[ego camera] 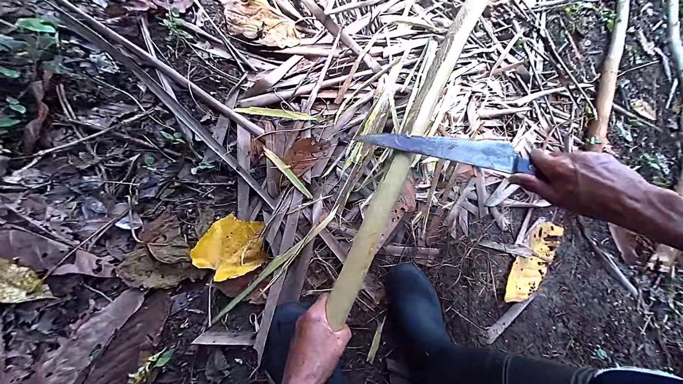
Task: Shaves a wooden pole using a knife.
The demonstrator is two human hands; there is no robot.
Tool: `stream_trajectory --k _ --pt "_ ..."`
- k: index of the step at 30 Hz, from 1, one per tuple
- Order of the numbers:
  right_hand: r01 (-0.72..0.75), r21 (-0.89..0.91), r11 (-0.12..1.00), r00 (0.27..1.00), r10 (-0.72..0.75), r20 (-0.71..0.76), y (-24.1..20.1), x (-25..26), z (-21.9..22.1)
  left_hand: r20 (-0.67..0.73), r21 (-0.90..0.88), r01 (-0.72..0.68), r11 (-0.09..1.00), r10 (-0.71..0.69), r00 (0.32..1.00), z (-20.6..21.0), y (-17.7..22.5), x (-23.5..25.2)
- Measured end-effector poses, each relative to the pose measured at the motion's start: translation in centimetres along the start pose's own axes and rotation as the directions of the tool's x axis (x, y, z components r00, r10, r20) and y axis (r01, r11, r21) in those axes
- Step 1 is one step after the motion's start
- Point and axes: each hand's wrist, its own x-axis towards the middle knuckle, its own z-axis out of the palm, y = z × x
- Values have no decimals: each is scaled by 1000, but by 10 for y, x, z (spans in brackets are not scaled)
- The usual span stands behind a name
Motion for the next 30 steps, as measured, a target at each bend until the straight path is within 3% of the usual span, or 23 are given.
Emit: stream_trajectory --k 3,6,11,14,17,22,27,30 --pt "56 48 997 998 -57 24 0 0 2 11 8 17 1000 -17 1000 0 1 1" --pt "148 -42 988 988 -147 38 -22 -12 0 15 11 38 999 -38 999 -3 2 3" --pt "-137 -38 990 986 140 93 17 16 -34 20 35 40 999 -41 999 -1 4 1" --pt "-34 -65 997 990 42 132 1 7 -50 23 28 41 999 -41 999 0 3 1" --pt "58 -80 995 990 -47 132 -15 3 -38 22 36 37 999 -38 999 -1 4 2" --pt "-132 24 991 991 133 -18 61 32 -27 24 52 42 998 -43 999 3 4 2" --pt "-61 -87 994 993 69 93 29 25 -28 4 30 1 1000 -1 1000 6 1 2" --pt "-53 -37 998 991 48 -126 109 39 26 -7 36 -11 999 11 1000 8 -3 2"
